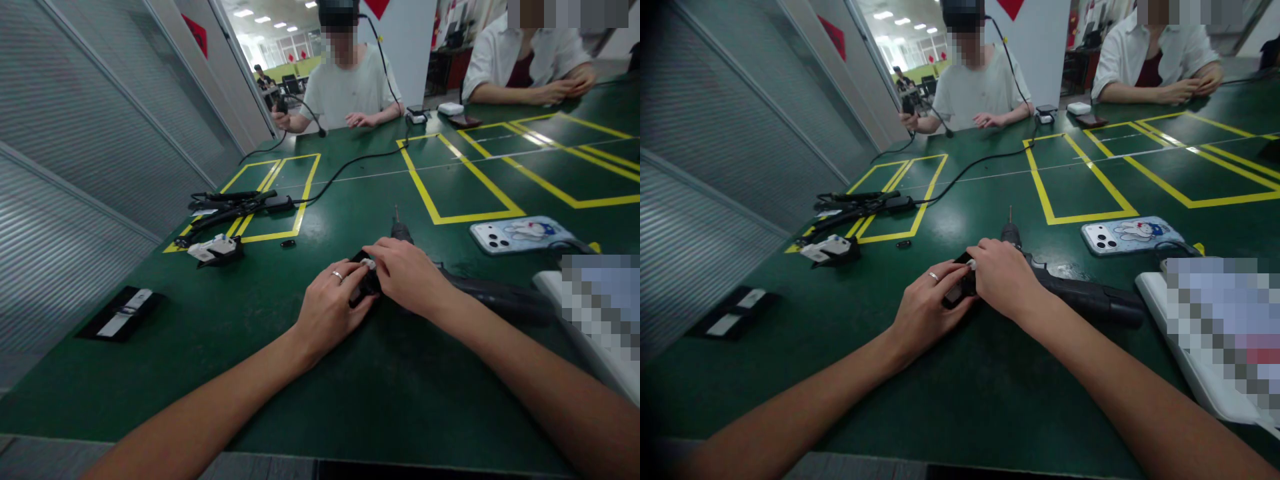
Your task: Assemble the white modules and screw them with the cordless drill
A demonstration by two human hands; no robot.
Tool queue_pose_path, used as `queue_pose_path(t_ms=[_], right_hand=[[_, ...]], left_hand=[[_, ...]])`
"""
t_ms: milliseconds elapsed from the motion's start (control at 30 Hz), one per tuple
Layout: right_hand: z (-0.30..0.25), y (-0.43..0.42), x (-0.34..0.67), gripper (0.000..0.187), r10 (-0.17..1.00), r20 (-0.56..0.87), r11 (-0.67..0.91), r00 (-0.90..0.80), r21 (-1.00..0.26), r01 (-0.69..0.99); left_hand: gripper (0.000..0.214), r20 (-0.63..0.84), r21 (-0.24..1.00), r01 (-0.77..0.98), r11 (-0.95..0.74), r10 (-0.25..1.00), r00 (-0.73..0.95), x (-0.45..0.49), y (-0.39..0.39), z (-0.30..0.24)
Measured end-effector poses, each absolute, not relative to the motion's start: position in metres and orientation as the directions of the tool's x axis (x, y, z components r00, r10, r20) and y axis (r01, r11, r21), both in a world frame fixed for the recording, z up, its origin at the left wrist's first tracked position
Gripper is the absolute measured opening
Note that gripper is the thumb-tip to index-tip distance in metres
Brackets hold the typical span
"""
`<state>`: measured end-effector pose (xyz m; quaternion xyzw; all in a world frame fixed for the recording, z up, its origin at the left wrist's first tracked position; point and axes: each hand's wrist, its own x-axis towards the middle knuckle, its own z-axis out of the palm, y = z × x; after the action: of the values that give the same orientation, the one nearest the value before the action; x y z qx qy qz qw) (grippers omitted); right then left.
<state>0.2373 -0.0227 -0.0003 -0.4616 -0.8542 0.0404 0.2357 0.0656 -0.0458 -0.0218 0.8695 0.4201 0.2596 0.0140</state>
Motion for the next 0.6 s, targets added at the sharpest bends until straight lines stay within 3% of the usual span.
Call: queue_pose_path(t_ms=[133, 233, 400, 500, 600], right_hand=[[-0.012, -0.023, 0.240, 0.030, 0.798, 0.439, 0.587, -0.414, -0.409, 0.699], [-0.013, -0.023, 0.240, 0.031, 0.791, 0.453, 0.599, -0.410, -0.444, 0.666], [-0.010, -0.024, 0.241, 0.031, 0.785, 0.456, 0.610, -0.420, -0.446, 0.655], [-0.011, -0.024, 0.241, 0.032, 0.783, 0.456, 0.613, -0.422, -0.455, 0.646], [-0.011, -0.024, 0.242, 0.032, 0.782, 0.460, 0.616, -0.421, -0.461, 0.639]], left_hand=[[0.037, 0.524, 0.285, 0.711, -0.643, 0.726, 0.446, 0.067, -0.048, -0.007], [0.036, 0.485, 0.447, 0.727, -0.521, 0.824, 0.292, 0.054, -0.036, 0.012], [0.041, 0.044, 0.847, 0.513, -0.139, 0.980, 0.193, -0.004, 0.011, 0.029], [0.039, -0.168, 0.890, 0.447, 0.084, 0.974, 0.151, -0.044, 0.036, 0.023], [0.035, -0.224, 0.869, 0.476, 0.138, 0.966, 0.129, -0.070, 0.048, 0.014]])
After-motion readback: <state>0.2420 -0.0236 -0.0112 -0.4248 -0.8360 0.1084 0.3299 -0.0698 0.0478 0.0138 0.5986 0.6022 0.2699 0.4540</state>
